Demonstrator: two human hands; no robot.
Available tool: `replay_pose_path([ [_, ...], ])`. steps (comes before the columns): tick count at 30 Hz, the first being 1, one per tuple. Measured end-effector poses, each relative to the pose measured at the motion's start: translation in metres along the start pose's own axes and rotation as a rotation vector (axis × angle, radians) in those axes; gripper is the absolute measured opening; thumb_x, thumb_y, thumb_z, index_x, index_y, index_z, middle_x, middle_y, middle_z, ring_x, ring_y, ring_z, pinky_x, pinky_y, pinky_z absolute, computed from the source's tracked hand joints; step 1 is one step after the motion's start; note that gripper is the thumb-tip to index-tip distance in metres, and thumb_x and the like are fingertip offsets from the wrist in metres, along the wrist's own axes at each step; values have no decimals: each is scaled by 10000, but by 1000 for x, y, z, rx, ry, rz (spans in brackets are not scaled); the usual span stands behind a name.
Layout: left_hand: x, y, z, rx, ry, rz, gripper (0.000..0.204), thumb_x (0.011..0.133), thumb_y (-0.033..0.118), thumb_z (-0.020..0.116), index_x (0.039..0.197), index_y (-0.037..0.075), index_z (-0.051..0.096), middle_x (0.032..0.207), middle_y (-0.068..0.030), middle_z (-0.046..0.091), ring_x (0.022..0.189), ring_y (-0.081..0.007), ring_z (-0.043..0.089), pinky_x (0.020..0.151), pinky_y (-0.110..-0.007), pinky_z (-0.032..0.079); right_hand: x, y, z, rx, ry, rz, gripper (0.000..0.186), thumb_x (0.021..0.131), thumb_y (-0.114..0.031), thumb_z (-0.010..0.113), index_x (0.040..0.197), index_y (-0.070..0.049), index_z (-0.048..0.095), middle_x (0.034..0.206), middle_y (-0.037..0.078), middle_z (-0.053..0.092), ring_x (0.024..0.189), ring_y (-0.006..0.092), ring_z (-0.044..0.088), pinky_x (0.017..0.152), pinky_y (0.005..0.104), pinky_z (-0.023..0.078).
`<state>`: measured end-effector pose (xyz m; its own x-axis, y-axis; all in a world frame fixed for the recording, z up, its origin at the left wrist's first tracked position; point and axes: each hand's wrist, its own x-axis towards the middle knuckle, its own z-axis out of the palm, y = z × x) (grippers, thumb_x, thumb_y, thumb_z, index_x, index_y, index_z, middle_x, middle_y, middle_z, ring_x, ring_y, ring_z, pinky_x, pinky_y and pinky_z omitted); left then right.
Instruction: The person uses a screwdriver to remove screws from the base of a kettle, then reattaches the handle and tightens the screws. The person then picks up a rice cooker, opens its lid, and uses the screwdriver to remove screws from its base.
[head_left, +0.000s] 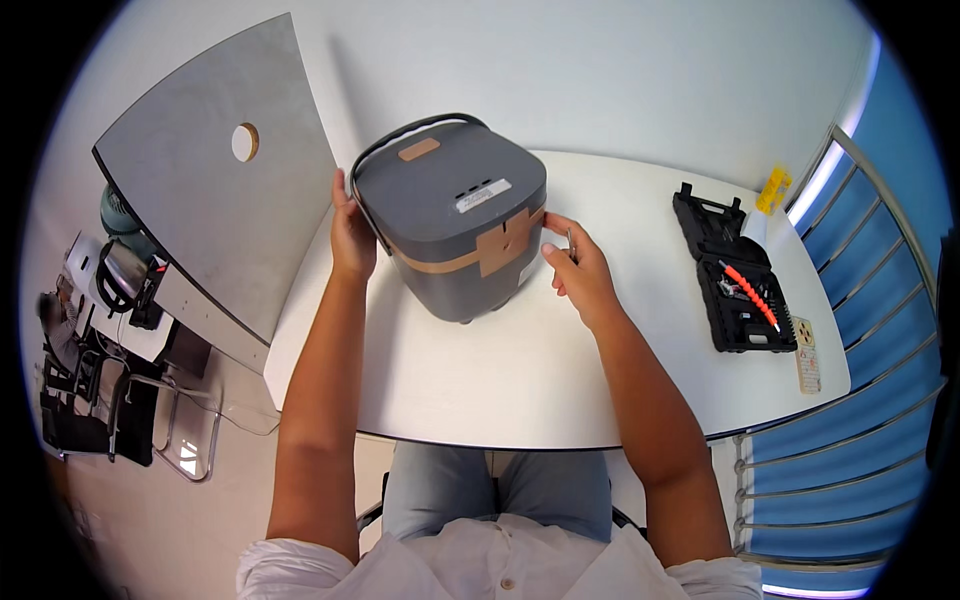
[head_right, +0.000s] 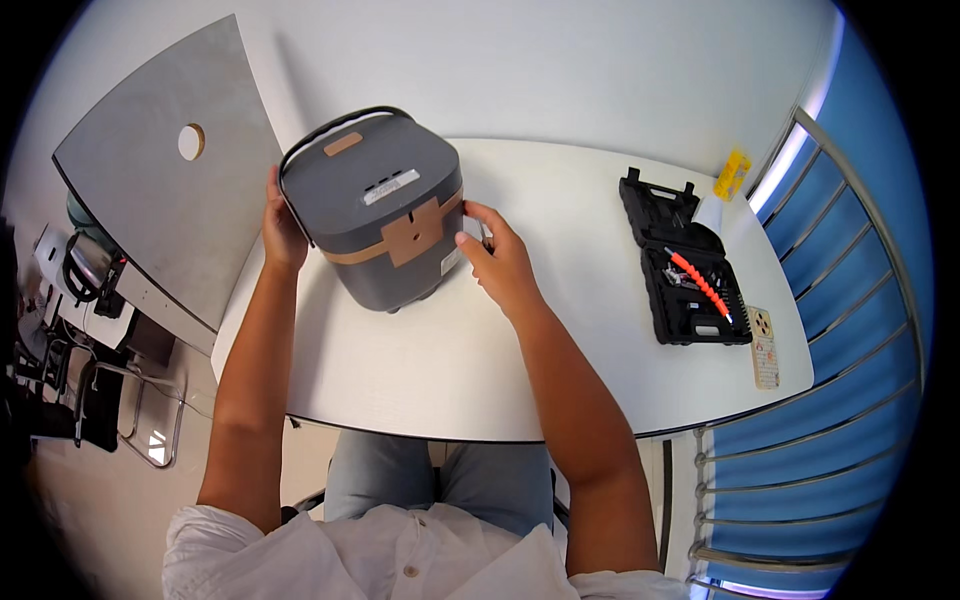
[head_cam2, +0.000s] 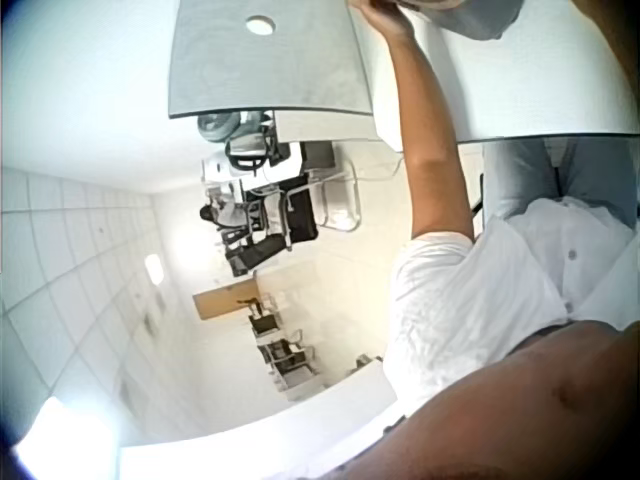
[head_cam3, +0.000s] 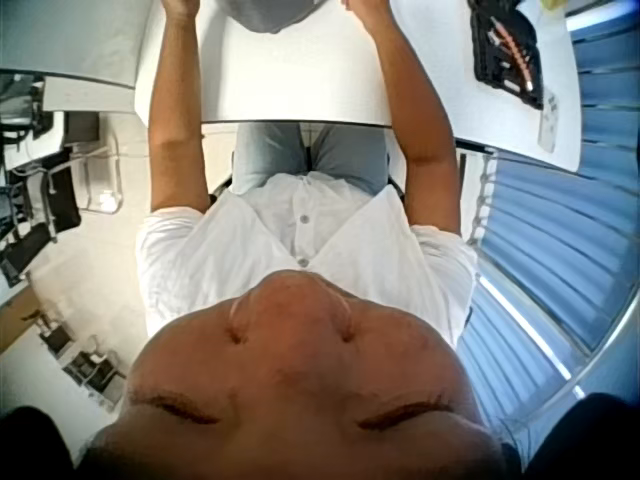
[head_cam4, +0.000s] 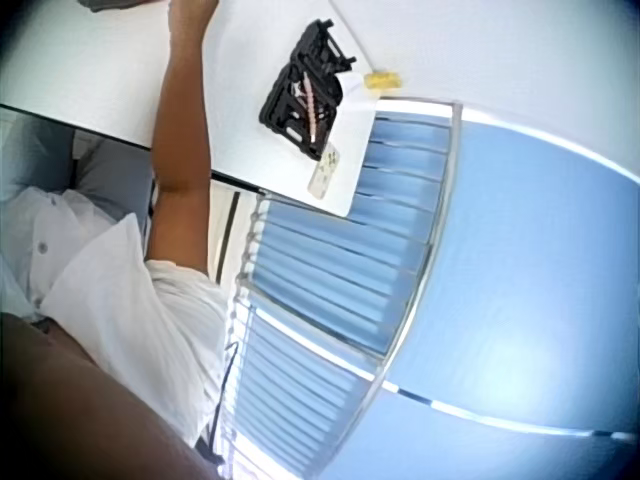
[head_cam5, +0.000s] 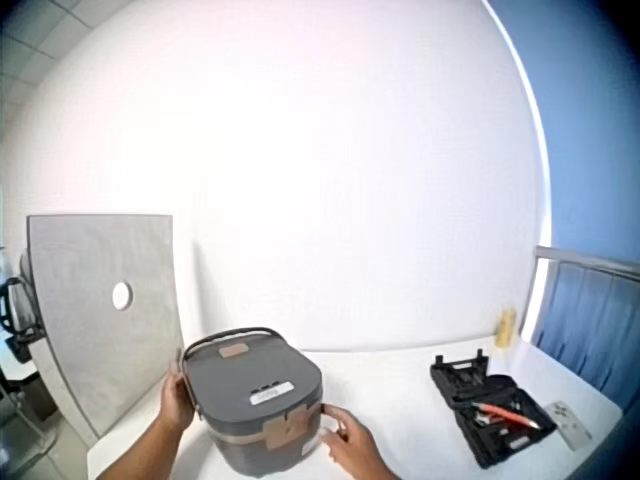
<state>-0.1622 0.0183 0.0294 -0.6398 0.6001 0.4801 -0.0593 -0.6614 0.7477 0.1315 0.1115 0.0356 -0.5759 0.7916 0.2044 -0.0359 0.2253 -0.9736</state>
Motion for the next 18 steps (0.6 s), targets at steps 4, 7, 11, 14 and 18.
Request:
replay_pose_path([
  [4,2,21,24,218,173,247,593,950,307,366,1440,42,162,1425,-139,350,1335,-276,302,1103,-382,214,13,19,-11,-173,179,-79,407,818,-93,572,1216,-48,502,982,48,573,663,103,486,593,252,423],
  [7,-6,71,75,655,-34,323,564,941,317,407,1416,56,252,1420,-133,363,1330,-265,316,1100,-382,220,13,11,-36,-233,141,162,348,797,-41,544,1144,-21,525,988,62,576,758,136,516,645,256,428],
  [11,0,95,113,981,-591,195,531,905,388,500,1353,110,430,1426,-135,372,1351,-315,283,1107,-427,199,10,7,-36,-8,57,40,368,836,-22,487,1201,-42,523,950,74,574,760,130,530,637,248,439],
  [14,5,83,110,1253,-769,175,557,892,468,492,1355,160,449,1449,-133,348,1372,-324,246,1115,-447,174,-2,-15,-22,183,25,-51,400,875,-41,463,1272,-74,498,880,64,572,723,116,535,627,248,447],
  [18,2,78,108,1324,-803,87,567,887,519,467,1340,178,479,1457,-125,340,1376,-326,235,1115,-454,172,-32,-53,-19,-35,-93,-11,466,905,-92,476,1365,-90,404,737,38,572,671,109,558,616,255,450],
])
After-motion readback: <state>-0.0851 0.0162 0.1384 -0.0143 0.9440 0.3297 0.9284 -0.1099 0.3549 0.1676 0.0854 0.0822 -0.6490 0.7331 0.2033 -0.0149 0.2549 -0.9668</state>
